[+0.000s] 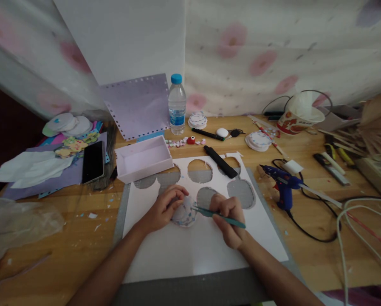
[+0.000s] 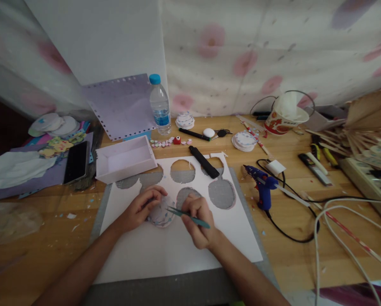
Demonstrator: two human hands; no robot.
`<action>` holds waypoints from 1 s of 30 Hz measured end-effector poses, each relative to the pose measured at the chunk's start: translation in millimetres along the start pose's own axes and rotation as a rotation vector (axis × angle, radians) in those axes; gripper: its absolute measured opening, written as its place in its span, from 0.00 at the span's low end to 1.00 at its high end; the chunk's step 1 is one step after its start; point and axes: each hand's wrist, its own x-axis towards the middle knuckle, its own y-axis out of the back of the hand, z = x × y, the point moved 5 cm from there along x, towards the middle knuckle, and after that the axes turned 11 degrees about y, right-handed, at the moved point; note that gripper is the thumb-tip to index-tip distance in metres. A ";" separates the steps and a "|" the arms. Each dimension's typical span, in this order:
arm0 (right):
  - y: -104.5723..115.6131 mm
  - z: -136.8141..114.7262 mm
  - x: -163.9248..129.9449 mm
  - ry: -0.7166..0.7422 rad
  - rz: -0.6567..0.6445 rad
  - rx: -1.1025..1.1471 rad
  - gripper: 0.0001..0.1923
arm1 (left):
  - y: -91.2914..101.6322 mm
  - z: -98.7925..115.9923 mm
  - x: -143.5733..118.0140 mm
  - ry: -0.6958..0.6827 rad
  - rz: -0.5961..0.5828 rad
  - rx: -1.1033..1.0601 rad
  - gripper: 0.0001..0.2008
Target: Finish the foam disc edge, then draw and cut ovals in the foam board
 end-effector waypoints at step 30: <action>-24.8 21.7 -8.1 -0.983 -0.292 -0.082 0.11 | -5.6 7.0 -5.9 -0.110 -0.051 0.162 0.36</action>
